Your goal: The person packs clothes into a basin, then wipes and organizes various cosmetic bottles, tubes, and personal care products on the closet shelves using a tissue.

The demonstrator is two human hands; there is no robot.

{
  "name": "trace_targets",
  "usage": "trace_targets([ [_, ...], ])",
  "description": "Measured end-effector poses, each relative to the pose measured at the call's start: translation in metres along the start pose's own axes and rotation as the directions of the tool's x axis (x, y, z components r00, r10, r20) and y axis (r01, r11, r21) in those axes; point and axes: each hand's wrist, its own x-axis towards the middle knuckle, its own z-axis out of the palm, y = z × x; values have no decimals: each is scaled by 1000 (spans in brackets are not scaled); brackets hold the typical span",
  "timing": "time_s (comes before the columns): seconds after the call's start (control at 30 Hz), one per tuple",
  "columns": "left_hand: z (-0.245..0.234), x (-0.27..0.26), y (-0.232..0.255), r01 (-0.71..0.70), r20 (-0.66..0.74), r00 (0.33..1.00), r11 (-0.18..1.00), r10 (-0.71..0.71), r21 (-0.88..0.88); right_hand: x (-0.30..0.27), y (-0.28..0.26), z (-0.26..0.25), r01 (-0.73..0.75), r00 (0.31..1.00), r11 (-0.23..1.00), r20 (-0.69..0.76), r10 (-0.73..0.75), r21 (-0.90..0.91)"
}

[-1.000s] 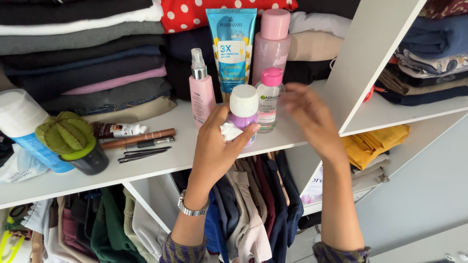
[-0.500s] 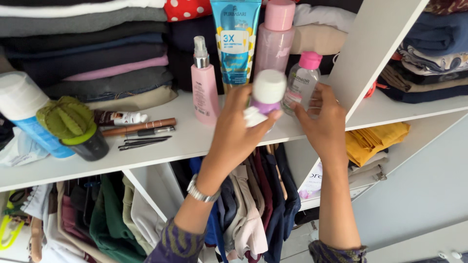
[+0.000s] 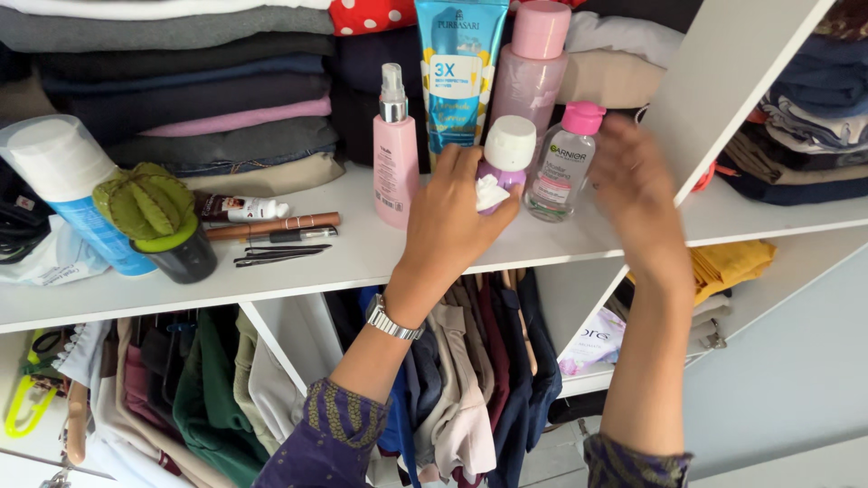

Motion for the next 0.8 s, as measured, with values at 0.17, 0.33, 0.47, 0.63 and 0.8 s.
trace_targets([
  [0.17, -4, -5, 2, -21, -46, 999, 996, 18, -84, 72, 13, -6, -183, 979, 813, 28, 201, 553],
  [0.33, -10, -5, 3, -13, -40, 999, 990, 8, -143, 85, 42, 1, -426, 898, 672, 193, 396, 606],
  [0.47, -10, -6, 5, -3, -39, 999, 993, -2, -118, 94, 48, 2, -400, 913, 734, 169, 371, 549],
  [0.63, -12, -5, 7, 3, -46, 999, 991, -9, -135, 117, 22, 0, -358, 916, 905, 273, 293, 230],
  [0.8, -11, -5, 6, 45, -18, 999, 992, -48, -118, 113, 16, 5, -306, 938, 918, 246, 245, 253],
])
